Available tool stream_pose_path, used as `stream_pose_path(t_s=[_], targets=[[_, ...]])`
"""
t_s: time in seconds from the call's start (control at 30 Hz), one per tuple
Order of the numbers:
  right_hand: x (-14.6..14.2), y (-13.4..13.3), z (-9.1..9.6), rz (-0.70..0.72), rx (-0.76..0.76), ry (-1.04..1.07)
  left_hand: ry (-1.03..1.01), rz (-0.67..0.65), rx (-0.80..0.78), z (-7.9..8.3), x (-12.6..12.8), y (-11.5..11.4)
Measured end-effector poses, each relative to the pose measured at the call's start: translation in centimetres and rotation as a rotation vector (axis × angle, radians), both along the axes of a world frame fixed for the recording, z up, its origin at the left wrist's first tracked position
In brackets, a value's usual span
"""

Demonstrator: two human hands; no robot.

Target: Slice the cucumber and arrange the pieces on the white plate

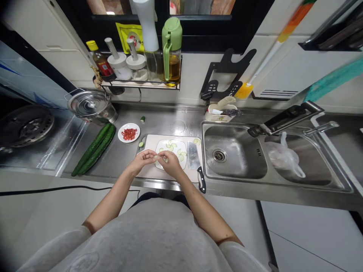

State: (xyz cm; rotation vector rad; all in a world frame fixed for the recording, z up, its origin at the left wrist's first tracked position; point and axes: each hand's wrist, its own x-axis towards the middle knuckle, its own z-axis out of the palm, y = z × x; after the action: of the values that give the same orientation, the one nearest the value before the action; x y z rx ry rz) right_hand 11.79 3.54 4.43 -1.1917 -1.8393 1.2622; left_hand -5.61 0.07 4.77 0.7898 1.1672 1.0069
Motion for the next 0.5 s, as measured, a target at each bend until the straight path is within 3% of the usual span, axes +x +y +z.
stream_pose_path(t_s=[0.3, 0.5], targets=[[0.0, -0.1, 0.0, -0.059, -0.162, 0.119, 0.106, 0.035, -0.01, 0.3, 1.0, -0.3], [0.0, -0.1, 0.1, -0.066, -0.2, 0.106, 0.295, 0.006, 0.091, 0.9, 1.2, -0.3]])
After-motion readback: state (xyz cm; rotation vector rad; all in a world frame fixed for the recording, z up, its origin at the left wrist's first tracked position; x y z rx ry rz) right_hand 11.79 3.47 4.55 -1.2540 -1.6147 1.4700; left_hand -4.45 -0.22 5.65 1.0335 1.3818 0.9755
